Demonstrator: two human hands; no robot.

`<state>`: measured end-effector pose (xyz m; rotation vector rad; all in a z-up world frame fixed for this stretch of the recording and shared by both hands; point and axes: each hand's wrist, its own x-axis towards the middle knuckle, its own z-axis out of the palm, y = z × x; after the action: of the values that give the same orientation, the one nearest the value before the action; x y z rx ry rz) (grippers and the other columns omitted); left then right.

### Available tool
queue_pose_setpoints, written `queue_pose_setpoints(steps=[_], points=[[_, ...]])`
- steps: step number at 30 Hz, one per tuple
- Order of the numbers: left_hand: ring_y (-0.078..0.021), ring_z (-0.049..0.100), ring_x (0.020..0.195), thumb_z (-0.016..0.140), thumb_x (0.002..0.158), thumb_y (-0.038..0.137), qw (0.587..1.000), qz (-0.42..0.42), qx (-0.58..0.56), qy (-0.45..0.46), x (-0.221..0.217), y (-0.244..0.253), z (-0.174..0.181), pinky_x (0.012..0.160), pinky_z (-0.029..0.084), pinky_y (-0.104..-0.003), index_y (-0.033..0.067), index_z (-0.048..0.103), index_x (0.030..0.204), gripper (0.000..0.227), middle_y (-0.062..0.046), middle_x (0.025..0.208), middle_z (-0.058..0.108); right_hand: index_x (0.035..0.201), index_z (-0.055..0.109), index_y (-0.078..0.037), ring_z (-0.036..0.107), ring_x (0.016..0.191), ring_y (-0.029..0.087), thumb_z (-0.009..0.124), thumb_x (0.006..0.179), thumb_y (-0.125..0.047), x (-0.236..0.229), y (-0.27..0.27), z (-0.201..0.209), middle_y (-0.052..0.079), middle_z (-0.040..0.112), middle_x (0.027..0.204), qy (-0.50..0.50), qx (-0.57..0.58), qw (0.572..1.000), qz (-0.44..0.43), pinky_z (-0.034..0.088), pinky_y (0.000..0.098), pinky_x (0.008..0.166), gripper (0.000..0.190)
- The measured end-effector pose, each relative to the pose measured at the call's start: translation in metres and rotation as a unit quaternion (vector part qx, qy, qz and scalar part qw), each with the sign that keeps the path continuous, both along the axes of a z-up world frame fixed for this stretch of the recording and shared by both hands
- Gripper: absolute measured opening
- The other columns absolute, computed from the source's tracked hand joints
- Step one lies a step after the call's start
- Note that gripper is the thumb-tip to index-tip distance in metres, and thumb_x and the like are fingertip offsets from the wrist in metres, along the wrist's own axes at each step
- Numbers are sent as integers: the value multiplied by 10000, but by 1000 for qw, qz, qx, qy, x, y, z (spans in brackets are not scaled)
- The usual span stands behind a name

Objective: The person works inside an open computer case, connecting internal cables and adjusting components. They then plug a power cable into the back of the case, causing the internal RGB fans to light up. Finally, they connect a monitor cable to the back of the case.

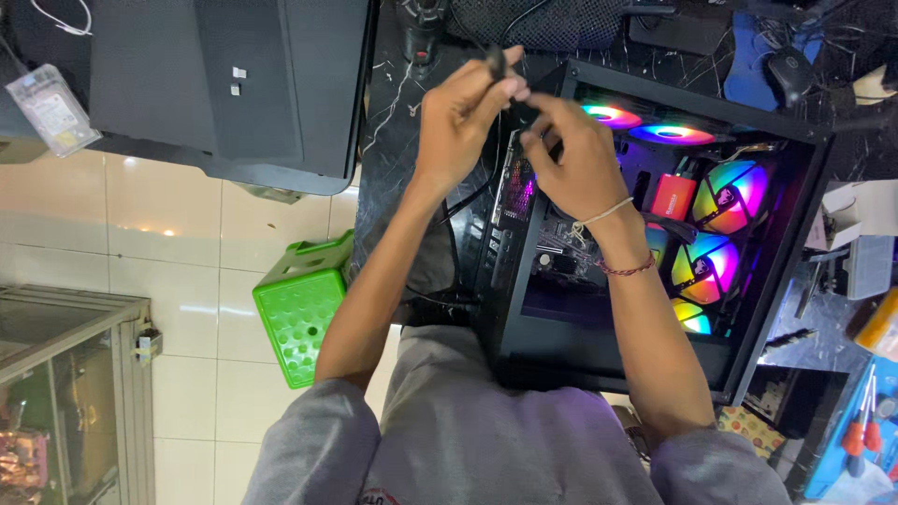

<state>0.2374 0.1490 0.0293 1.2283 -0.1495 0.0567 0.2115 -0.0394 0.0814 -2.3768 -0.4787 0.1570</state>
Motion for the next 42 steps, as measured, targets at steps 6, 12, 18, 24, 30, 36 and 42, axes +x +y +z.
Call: queue_pose_setpoints(steps=[6,12,18,24,30,36,42], points=[[-244,771,1030,613,1155,54,953,-29,162,-254,49,6,0,917,610,-352,-95,734,917,306,-194,1259,785,1411,661,36,703,1024,256,581,1092,33,8,-6,2,161,699,1155,-47,-5,999,-20,526,347,718,330],[-230,536,745,665,1156,1,881,-93,294,-358,97,6,-57,624,450,-382,-73,781,1128,141,-105,1049,538,1380,701,59,755,1075,337,518,1139,36,-2,-13,3,207,767,1198,-32,-25,999,13,610,429,893,303],[-387,592,1152,829,839,-44,735,-217,553,-327,102,2,-102,931,577,-516,128,863,1248,444,-148,1175,587,1409,703,38,697,1200,370,537,1160,72,6,-24,18,207,766,1265,-76,-48,995,-38,541,475,1047,301],[-417,722,746,663,1184,281,792,-361,489,-52,124,-8,-96,624,585,-538,42,687,770,479,-163,868,690,1344,724,66,670,1193,408,535,1230,17,18,-12,19,215,766,1274,-108,-65,992,-28,511,515,1046,226],[-414,518,1504,898,969,455,607,-487,619,107,127,-27,-104,1134,561,-544,73,474,1639,880,-230,1697,388,1333,727,93,645,1227,433,488,1180,56,29,6,9,238,738,1276,-88,-77,993,23,486,530,1115,286],[-296,771,1085,855,1014,274,647,-516,548,120,118,-36,-126,742,630,-406,-43,660,1434,562,-122,1325,746,1326,776,84,652,1304,433,544,987,256,59,0,-5,219,781,1271,-113,-153,973,128,453,544,1138,445],[-143,757,933,828,1021,226,722,-497,459,143,106,-40,-147,622,590,-343,19,823,1136,237,-21,1060,807,1342,909,-112,702,1306,305,777,1013,24,100,-5,-5,55,829,1378,-186,-334,899,215,483,466,1103,380]])
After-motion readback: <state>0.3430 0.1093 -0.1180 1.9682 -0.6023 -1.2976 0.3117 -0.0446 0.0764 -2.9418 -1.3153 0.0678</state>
